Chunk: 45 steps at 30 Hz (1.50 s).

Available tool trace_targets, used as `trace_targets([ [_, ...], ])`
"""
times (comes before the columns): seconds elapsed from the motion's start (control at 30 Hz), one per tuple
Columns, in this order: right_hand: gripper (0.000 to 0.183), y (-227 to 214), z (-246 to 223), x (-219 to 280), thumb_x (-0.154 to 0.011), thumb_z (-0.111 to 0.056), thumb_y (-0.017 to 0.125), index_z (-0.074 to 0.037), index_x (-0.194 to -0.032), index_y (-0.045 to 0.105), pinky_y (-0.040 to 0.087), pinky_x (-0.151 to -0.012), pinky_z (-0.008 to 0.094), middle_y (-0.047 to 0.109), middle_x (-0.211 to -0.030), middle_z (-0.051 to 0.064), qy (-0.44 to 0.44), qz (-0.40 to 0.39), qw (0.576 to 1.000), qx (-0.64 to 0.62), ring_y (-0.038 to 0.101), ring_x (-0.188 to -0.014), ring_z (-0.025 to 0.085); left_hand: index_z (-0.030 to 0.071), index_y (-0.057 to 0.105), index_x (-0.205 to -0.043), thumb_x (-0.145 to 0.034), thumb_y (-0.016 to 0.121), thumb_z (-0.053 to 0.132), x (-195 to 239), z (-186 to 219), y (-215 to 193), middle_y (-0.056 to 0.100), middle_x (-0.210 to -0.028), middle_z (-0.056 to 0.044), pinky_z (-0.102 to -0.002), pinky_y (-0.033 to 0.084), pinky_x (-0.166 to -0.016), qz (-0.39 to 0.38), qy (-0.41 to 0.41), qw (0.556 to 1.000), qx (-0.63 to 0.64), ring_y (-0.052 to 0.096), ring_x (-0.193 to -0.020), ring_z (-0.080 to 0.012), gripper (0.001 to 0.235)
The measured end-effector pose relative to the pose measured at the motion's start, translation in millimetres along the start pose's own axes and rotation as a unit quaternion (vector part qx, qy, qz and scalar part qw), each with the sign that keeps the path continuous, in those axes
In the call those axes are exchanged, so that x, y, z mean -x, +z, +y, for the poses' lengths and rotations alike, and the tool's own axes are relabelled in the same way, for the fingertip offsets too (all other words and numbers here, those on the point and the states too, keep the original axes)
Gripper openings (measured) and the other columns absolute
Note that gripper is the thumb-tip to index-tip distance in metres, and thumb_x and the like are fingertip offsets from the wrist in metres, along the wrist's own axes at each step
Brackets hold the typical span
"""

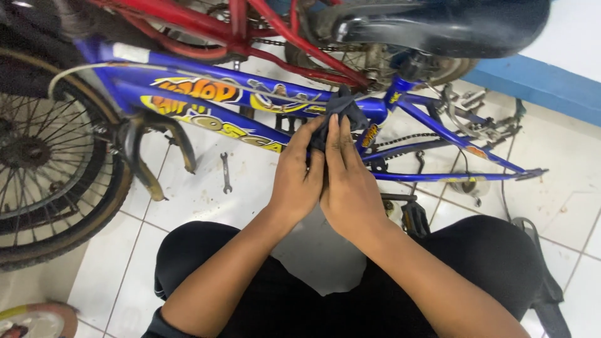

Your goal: The person works on a blue bicycle, initially adjusting the front brake caliper and cable. They then move to the crankset area, wiping the frame with a dark cloth. Finally, they pick up small metal parts from a container of liquid and wipe them with the cloth.

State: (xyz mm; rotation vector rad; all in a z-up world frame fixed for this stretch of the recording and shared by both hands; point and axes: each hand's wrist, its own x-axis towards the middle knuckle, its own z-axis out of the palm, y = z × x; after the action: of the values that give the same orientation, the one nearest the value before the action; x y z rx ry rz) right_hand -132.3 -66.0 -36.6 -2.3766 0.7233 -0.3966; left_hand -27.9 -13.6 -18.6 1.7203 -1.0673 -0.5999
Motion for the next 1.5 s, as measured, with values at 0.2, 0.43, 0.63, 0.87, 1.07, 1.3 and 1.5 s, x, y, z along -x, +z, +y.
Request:
trace_targets([
  [0.2, 0.091, -27.4, 2.7, 6.0, -0.087, 0.011, 0.052, 0.006, -0.161, -0.002, 0.061, -0.074, 0.051, 0.023, -0.154, 0.052, 0.042, -0.055, 0.997, -0.042, 0.051, -0.124, 0.063, -0.005, 0.049, -0.141, -0.096, 0.043, 0.002, -4.4, -13.0, 12.1, 0.058, -0.135, -0.031, -0.057, 0.041, -0.110, -0.082, -0.029, 0.993, -0.082, 0.055, -0.127, -0.0482, 0.046],
  [0.43, 0.087, -38.0, 17.0, 24.1, -0.093, -0.001, 0.043, 0.002, -0.159, -0.014, 0.059, -0.060, 0.054, 0.023, -0.155, 0.051, 0.113, -0.084, 0.978, -0.157, 0.065, -0.092, 0.060, -0.001, 0.038, -0.151, -0.096, 0.041, 0.022, -11.9, 11.8, -0.9, 0.045, -0.146, -0.038, -0.062, 0.033, -0.111, -0.218, -0.105, 0.969, 0.044, 0.044, -0.135, -0.0555, 0.060],
  [0.63, 0.063, -44.9, 34.0, 51.3, -0.097, -0.017, 0.048, 0.003, -0.156, 0.038, 0.046, -0.034, 0.032, 0.072, -0.072, 0.028, 0.163, -0.139, 0.970, -0.116, 0.065, -0.042, 0.028, 0.009, 0.062, -0.131, -0.091, 0.070, 0.025, -9.0, -18.4, 4.7, 0.071, -0.114, -0.014, -0.048, 0.056, -0.086, -0.338, -0.057, 0.916, -0.208, 0.070, -0.104, -0.0377, 0.043],
  [0.87, 0.063, -24.2, 53.6, 96.6, -0.099, -0.028, 0.063, -0.002, -0.153, 0.044, 0.062, -0.060, 0.041, 0.072, -0.122, 0.018, 0.040, -0.077, 0.987, 0.134, 0.074, -0.096, 0.030, 0.010, 0.062, -0.115, -0.090, 0.065, 0.035, -2.7, -96.4, -2.3, 0.069, -0.102, -0.010, -0.053, 0.051, -0.050, -0.459, 0.144, 0.786, -0.387, 0.068, -0.070, -0.0404, 0.037],
  [1.07, 0.065, -25.6, 54.9, 138.3, -0.100, -0.036, 0.056, -0.003, -0.154, 0.041, 0.058, -0.059, 0.055, 0.067, -0.135, 0.015, 0.119, -0.105, 0.968, 0.192, 0.071, -0.108, 0.031, 0.008, 0.064, -0.106, -0.089, 0.064, 0.034, 45.3, -210.0, 7.1, 0.067, -0.086, -0.010, -0.048, 0.051, -0.049, -0.495, 0.159, 0.690, -0.504, 0.067, -0.067, -0.0337, 0.032],
  [1.3, 0.074, -35.6, 31.0, 159.1, -0.103, -0.057, 0.046, 0.000, -0.151, 0.048, 0.062, -0.092, 0.043, 0.065, -0.143, 0.016, 0.203, -0.061, 0.921, 0.326, 0.068, -0.124, 0.034, 0.014, 0.060, -0.126, -0.089, 0.068, 0.045, 91.7, -269.1, 32.0, 0.068, -0.095, -0.008, -0.043, 0.055, -0.049, -0.447, 0.126, 0.704, -0.537, 0.068, -0.075, -0.0287, 0.049],
  [1.5, 0.078, -41.7, 49.0, 169.1, -0.106, -0.055, 0.025, -0.001, -0.162, 0.025, 0.055, -0.099, 0.045, 0.043, -0.160, 0.019, 0.274, -0.193, 0.888, 0.315, 0.051, -0.139, 0.031, 0.012, 0.058, -0.129, -0.093, 0.064, 0.049, 78.2, -260.5, 32.4, 0.069, -0.099, -0.009, -0.046, 0.056, -0.058, -0.483, 0.140, 0.691, -0.519, 0.070, -0.083, -0.0315, 0.052],
])
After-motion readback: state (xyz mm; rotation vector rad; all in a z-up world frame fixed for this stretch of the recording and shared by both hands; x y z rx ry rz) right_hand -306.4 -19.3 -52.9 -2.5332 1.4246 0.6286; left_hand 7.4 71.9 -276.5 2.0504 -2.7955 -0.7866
